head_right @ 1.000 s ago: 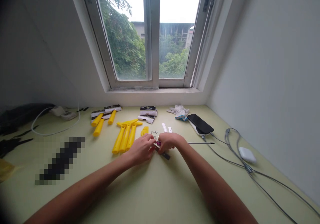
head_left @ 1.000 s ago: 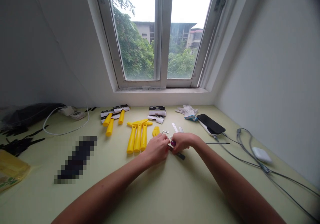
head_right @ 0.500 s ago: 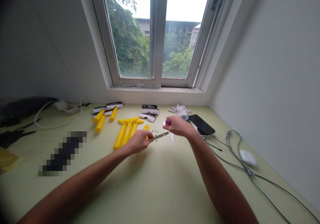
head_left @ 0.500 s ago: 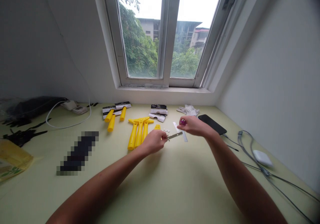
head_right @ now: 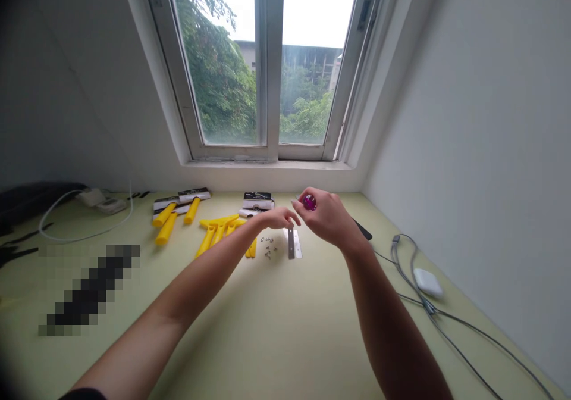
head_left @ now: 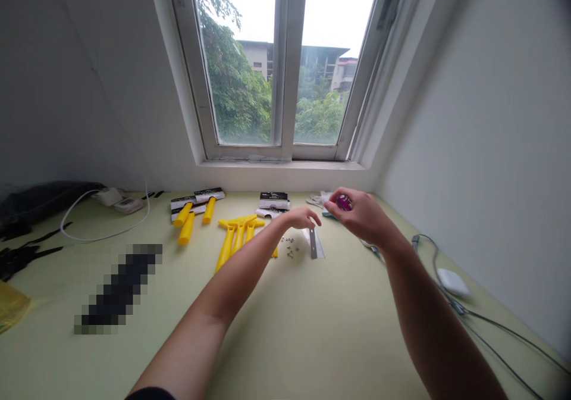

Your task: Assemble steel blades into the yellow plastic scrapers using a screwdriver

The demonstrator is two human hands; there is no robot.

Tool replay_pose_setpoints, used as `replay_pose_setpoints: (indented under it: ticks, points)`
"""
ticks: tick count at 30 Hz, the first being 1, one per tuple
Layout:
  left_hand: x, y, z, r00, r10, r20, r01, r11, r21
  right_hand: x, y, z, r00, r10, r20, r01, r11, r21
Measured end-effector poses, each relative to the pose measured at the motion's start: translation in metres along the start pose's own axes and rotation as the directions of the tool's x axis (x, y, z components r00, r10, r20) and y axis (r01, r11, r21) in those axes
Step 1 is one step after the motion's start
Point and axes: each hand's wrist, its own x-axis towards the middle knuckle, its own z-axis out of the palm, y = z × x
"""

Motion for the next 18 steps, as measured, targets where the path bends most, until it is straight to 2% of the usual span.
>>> replay_pose_setpoints:
  ticks: [3, 6, 8, 10, 11, 12, 13, 14, 15, 16, 17, 18]
  points:
    - [0.006, -0.001, 0.012, 0.994, -0.006, -0.107, 0.011, 0.999, 0.042, -0.001, -0.002, -0.002, 1.000, -0.015, 0.007, 0.015, 1.000, 0.012]
    - [-0.002, 0.000, 0.021, 0.966, 0.024, -0.256, -0.004, 0.997, 0.079, 0.000, -0.001, -0.001, 1.000, -0.018, 0.001, 0.018, 1.000, 0.012]
    - [-0.020, 0.008, 0.024, 0.942, 0.071, -0.329, -0.041, 0.994, 0.097, 0.001, -0.001, 0.001, 1.000, -0.017, -0.007, 0.017, 1.000, 0.012]
    - [-0.052, 0.025, 0.025, 0.909, 0.161, -0.386, -0.131, 0.986, 0.102, 0.002, 0.000, 0.003, 1.000, -0.025, -0.014, 0.025, 1.000, 0.018]
    - [-0.076, 0.035, 0.025, 0.847, 0.295, -0.442, -0.290, 0.954, 0.082, 0.002, 0.000, 0.004, 0.999, -0.032, -0.018, 0.033, 0.999, 0.022]
    - [-0.103, 0.045, 0.025, 0.766, 0.416, -0.490, -0.449, 0.892, 0.057, 0.002, 0.000, 0.006, 0.999, -0.041, -0.024, 0.041, 0.999, 0.026]
    - [-0.135, 0.055, 0.024, 0.693, 0.509, -0.511, -0.577, 0.816, 0.032, 0.002, -0.001, 0.007, 0.998, -0.049, -0.033, 0.050, 0.998, 0.029]
    - [-0.169, 0.062, 0.023, 0.643, 0.574, -0.507, -0.660, 0.751, 0.012, 0.001, -0.002, 0.008, 0.997, -0.057, -0.047, 0.058, 0.998, 0.033]
    - [-0.203, 0.066, 0.022, 0.636, 0.605, -0.479, -0.683, 0.730, 0.016, 0.001, -0.003, 0.009, 0.996, -0.063, -0.062, 0.065, 0.997, 0.036]
    - [-0.236, 0.068, 0.021, 0.686, 0.583, -0.435, -0.630, 0.775, 0.046, 0.000, -0.005, 0.010, 0.994, -0.069, -0.079, 0.073, 0.997, 0.039]
    - [-0.266, 0.066, 0.021, 0.754, 0.514, -0.410, -0.525, 0.846, 0.095, -0.001, -0.007, 0.011, 0.992, -0.078, -0.095, 0.082, 0.996, 0.042]
    - [-0.291, 0.062, 0.021, 0.824, 0.373, -0.426, -0.345, 0.927, 0.145, -0.002, -0.009, 0.012, 0.990, -0.088, -0.108, 0.093, 0.995, 0.045]
